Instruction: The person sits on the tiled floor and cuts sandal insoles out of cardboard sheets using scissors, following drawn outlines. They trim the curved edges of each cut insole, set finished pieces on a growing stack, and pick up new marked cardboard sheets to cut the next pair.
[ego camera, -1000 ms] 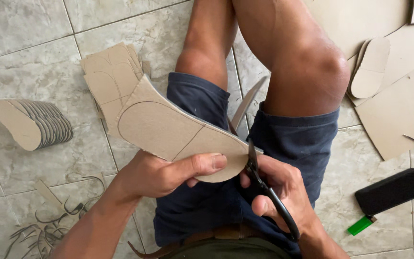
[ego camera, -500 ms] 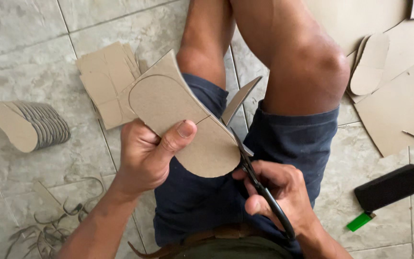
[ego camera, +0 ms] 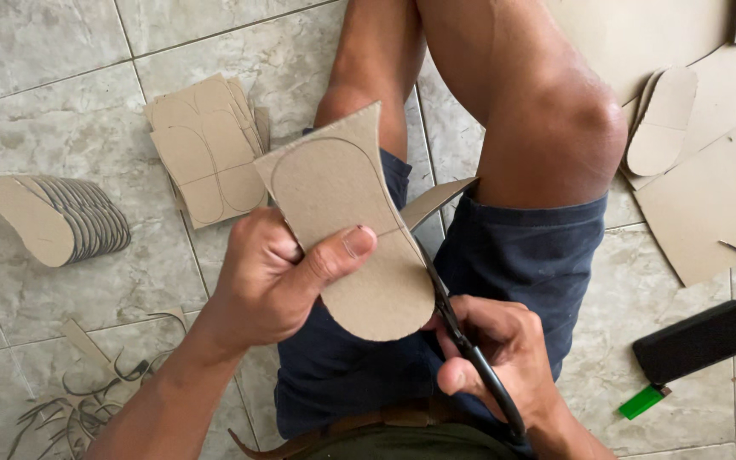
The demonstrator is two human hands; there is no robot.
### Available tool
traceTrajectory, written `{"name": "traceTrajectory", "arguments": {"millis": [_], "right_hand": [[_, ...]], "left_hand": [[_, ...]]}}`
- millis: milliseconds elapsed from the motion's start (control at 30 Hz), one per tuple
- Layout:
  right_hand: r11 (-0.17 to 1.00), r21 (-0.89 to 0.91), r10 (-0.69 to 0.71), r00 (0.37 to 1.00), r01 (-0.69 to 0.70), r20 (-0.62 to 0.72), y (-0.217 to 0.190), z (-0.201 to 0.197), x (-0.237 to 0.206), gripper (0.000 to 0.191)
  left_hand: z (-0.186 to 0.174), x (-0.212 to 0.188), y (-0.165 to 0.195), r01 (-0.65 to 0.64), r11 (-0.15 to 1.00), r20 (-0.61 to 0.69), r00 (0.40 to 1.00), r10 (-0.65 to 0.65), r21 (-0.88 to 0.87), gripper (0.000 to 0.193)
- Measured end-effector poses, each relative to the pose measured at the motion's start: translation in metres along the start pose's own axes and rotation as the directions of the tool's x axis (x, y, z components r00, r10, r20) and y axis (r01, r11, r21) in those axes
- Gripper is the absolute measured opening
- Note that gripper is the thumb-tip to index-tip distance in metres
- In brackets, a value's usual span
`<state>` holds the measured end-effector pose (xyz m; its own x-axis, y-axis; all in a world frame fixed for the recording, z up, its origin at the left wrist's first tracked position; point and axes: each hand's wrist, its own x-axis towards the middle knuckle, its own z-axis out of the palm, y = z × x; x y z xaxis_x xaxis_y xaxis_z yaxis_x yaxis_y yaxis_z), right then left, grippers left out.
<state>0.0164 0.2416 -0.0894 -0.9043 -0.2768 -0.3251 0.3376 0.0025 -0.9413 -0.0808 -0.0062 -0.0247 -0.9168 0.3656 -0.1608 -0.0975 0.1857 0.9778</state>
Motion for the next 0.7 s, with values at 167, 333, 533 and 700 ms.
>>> {"name": "traceTrajectory", "arguments": {"millis": [167, 333, 533, 700], "right_hand": [[0.982, -0.134, -0.134, 0.991, 0.133, 0.003, -0.003, 0.0, 0.002, 0.074], [0.99, -0.099, -0.111, 0.992, 0.105, -0.059, 0.002, 0.006, -0.001, 0.059], [0.966, -0.258, -0.015, 0.991, -0.019, -0.13, -0.005, 0.008, 0.0, 0.019], [0.991, -0.134, -0.046, 0.993, 0.031, -0.108, -0.008, 0.011, 0.0, 0.016]], "left_hand": [[0.004, -0.004, 0.003, 0.057, 0.997, 0.036, 0.998, -0.055, -0.048, 0.022], [0.003, -0.002, 0.003, 0.087, 0.996, 0.034, 0.996, -0.087, 0.012, 0.023], [0.011, -0.005, 0.005, 0.096, 0.992, 0.079, 0.993, -0.09, -0.08, 0.025], [0.017, -0.01, 0.007, 0.119, 0.992, 0.077, 0.99, -0.116, -0.034, 0.026]]}}
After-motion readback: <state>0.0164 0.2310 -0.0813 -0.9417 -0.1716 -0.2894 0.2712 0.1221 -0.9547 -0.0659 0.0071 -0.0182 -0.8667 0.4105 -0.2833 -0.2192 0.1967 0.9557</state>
